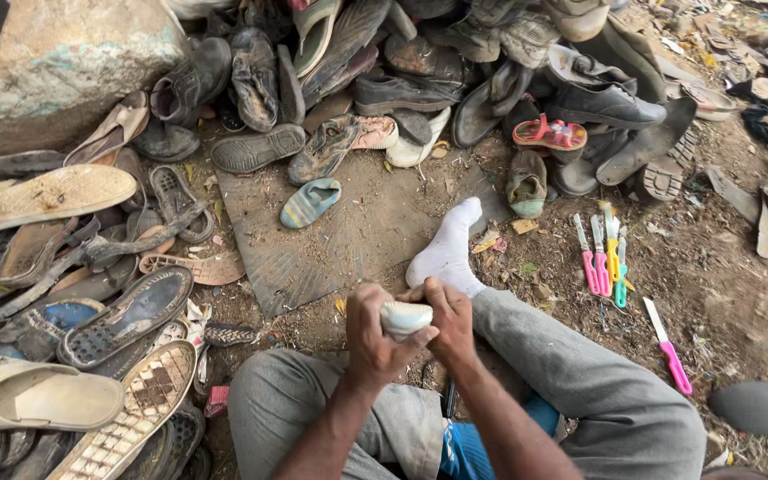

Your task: The person uses a knife to cut away the soles and inner lining of various old shoes, handling them one at a time while sitting on the ground in a pile of footwear.

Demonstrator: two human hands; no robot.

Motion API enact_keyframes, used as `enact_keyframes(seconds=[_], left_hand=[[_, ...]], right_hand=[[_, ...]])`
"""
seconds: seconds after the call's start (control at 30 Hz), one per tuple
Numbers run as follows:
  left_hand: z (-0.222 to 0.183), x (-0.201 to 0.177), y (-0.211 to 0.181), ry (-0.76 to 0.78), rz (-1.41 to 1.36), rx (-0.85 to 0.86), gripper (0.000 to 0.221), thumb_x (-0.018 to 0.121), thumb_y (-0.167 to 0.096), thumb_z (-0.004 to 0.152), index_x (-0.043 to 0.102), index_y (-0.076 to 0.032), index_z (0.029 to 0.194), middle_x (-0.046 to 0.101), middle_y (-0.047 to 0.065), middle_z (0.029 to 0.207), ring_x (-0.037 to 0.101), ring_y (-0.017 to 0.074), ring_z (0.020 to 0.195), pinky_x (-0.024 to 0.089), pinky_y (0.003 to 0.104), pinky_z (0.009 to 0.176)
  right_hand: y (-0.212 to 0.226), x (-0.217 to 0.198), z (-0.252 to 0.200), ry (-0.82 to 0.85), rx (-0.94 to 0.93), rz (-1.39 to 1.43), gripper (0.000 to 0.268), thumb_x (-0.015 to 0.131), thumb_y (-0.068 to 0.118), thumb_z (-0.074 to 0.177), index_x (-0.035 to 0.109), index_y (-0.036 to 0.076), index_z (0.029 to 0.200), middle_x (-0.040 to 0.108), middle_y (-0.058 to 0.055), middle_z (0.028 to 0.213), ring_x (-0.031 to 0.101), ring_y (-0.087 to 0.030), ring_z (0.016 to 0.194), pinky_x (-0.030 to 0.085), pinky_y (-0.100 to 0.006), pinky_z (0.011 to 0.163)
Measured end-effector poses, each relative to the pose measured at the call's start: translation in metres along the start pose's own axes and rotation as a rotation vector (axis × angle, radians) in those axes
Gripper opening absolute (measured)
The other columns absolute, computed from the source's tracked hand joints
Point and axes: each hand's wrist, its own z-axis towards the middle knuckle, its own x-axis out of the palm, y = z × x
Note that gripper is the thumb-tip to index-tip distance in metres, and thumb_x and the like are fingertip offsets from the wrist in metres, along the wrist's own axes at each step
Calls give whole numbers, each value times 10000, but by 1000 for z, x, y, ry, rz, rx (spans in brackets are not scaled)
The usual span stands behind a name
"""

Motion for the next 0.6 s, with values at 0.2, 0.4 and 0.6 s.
enact_keyframes(seconds=[0.2,0.4,0.6], left_hand=[[4,8,34,-43,170,-315,664,863,-595,764,561,-46,981,593,84,869,609,253,742,518,429,645],[13,-79,86,78,-80,-484,756,737,-431,957,421,8,1486,512,203,1450,603,312,1307,534,383,1070],[15,-80,107,102,-713,-566,642,714,-264,898,465,-14,1435,469,238,1528,583,335,1347,537,436,1157]], right_hand=[[-16,-57,25,97,115,123,555,393,407,1067,738,-20,1146,788,-119,1048,693,-161,866,521,-302,769],[12,-196,54,-34,-5,-678,380,669,309,963,735,38,1220,796,-119,1018,726,-167,903,565,-299,814],[59,-297,70,-183,261,-1155,407,617,376,1019,735,51,1234,780,-187,936,740,-271,750,581,-411,705]])
